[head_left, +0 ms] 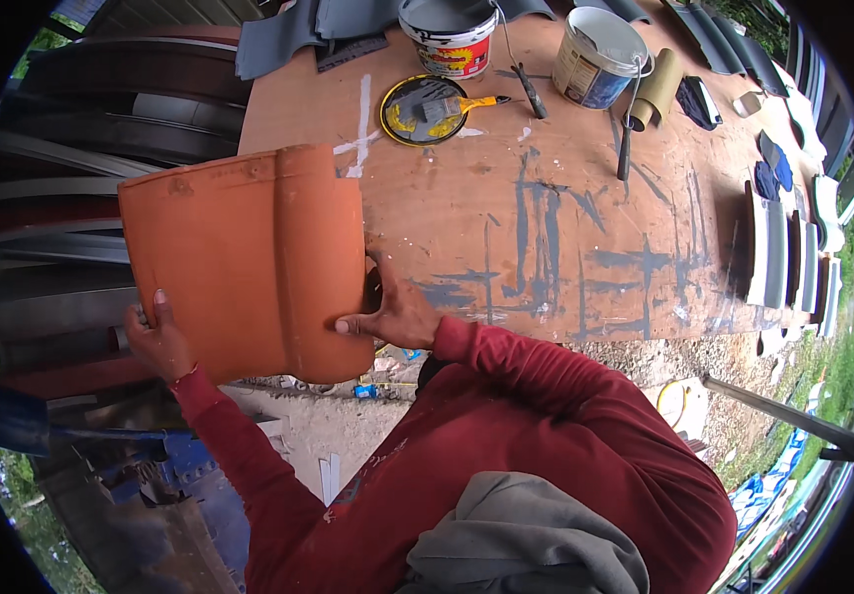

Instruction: The person places a roof tile on the table, dips a paint roller into a container of paint, and coats the surface of the tile. The person then holds the tile by hand and applies paint to its curved sides with the paint roller.

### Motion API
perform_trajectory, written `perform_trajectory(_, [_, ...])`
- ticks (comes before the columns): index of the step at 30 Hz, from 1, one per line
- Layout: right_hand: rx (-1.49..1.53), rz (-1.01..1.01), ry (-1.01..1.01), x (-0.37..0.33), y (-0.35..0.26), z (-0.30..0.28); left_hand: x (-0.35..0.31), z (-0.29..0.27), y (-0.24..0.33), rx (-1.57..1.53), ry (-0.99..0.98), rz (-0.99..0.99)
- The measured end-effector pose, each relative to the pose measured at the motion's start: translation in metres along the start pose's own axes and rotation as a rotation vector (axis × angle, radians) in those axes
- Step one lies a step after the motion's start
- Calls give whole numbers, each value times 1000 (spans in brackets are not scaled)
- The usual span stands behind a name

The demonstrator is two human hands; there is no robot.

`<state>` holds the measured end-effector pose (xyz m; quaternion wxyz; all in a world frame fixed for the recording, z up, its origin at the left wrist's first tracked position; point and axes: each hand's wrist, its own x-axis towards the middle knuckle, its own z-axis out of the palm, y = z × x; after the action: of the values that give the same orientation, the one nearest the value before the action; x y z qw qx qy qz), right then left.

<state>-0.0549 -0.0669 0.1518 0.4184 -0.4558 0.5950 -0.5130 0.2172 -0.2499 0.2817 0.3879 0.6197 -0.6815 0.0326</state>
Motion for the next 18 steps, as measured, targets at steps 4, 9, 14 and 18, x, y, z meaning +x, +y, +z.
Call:
perform_trajectory(4, [48, -87, 112, -33, -5, -87, -55, -9, 88, -346, -15, 6])
perform_trajectory(9, [-165, -350, 433, -87, 25, -204, -151, 37, 166, -819, -161, 65])
perform_trajectory(14, [-528, -300, 562, -152, 74, -299, -256, 135, 195, -925, -462, -65])
perform_trajectory(18, [-546, -157, 551, -177, 102, -343, -292, 178, 218, -849, -516, -45])
